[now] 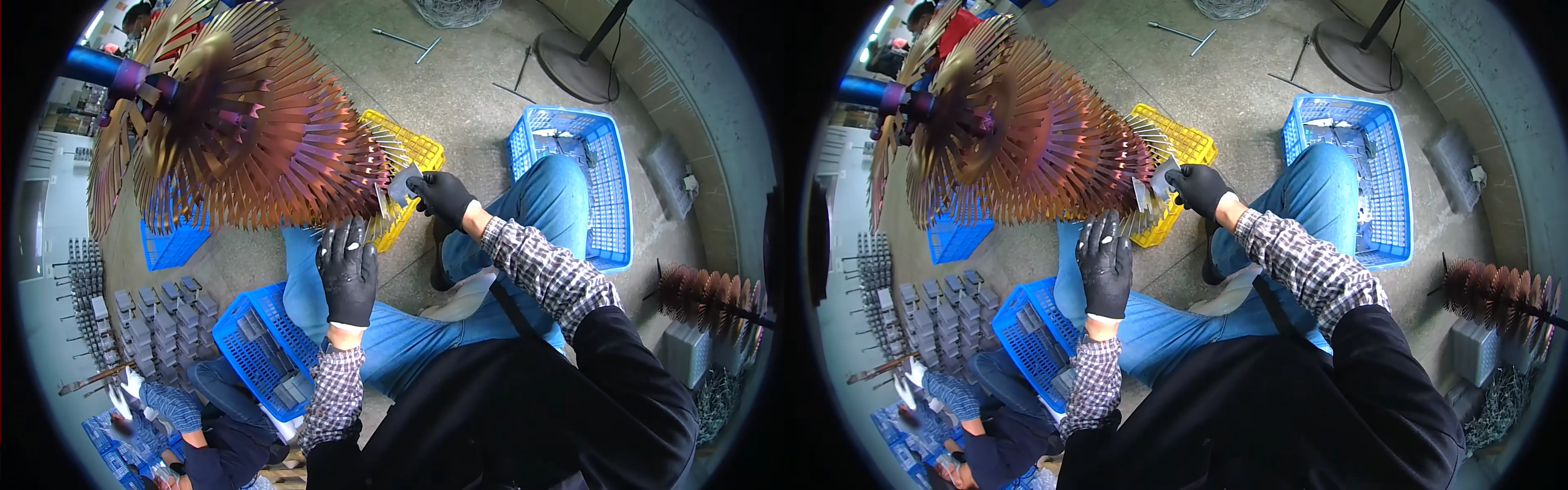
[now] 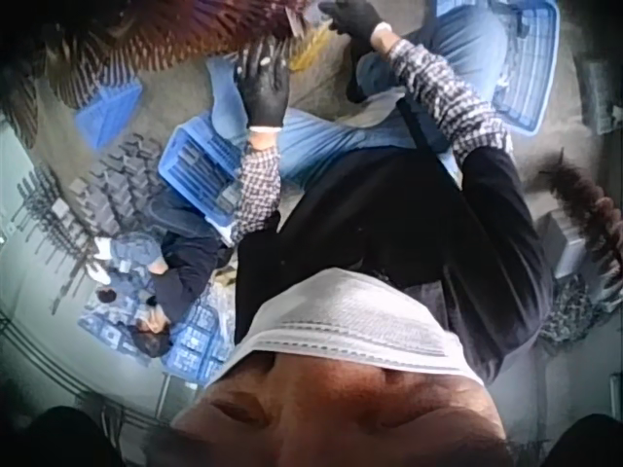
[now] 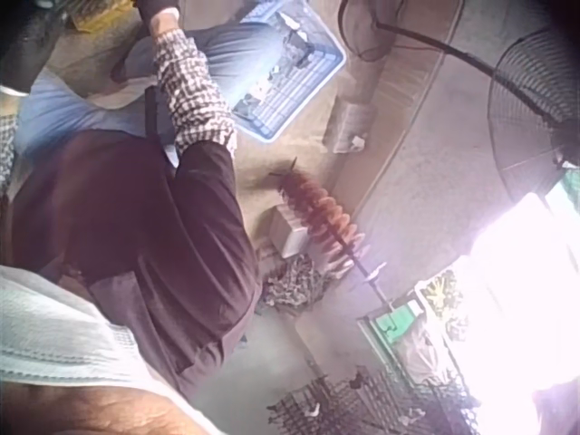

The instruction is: Assembling segments onto a large industrial metal brush shaft.

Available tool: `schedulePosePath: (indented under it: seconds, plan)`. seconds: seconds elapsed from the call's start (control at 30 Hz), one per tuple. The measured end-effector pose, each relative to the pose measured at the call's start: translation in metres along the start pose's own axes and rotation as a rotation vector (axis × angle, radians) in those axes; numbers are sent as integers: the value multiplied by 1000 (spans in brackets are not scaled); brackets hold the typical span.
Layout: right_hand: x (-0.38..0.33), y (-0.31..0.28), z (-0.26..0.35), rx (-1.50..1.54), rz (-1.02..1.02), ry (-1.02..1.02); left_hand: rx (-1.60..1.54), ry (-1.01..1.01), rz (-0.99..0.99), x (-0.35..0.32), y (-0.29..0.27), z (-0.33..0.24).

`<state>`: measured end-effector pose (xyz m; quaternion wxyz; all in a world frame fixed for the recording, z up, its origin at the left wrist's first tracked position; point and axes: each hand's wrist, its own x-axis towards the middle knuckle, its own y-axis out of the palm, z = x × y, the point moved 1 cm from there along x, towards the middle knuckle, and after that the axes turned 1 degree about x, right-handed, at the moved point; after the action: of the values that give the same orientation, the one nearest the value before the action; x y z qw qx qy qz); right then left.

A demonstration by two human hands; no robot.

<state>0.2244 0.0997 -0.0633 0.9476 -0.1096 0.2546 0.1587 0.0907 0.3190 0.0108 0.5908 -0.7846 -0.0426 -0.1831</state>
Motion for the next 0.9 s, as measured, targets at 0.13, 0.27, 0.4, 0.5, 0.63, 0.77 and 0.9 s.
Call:
schedulePosePath:
  seconds: [0.13, 0.27, 0.4, 0.5, 0.63, 0.77, 0.9]
  plan:
    - [0, 7, 4, -163, -14, -85, 30, 14, 27, 6, 5, 2]
    - [11, 16, -8, -319, -46, -232, 47, 6, 51, 12, 11, 6]
    - [6, 23, 3, -320, -15, -189, 76, -6, 81, 14, 14, 8]
    - [3, 25, 9, -326, -3, -181, 106, -6, 93, 15, 14, 9]
    - [-3, 27, 15, -344, 1, -193, 162, 10, 103, 17, 15, 5]
    - [-13, 27, 20, -269, 20, -147, 285, -25, 116, 17, 20, 0]
    - [-16, 22, 23, -256, 14, -150, 334, -45, 142, 25, 23, -2]
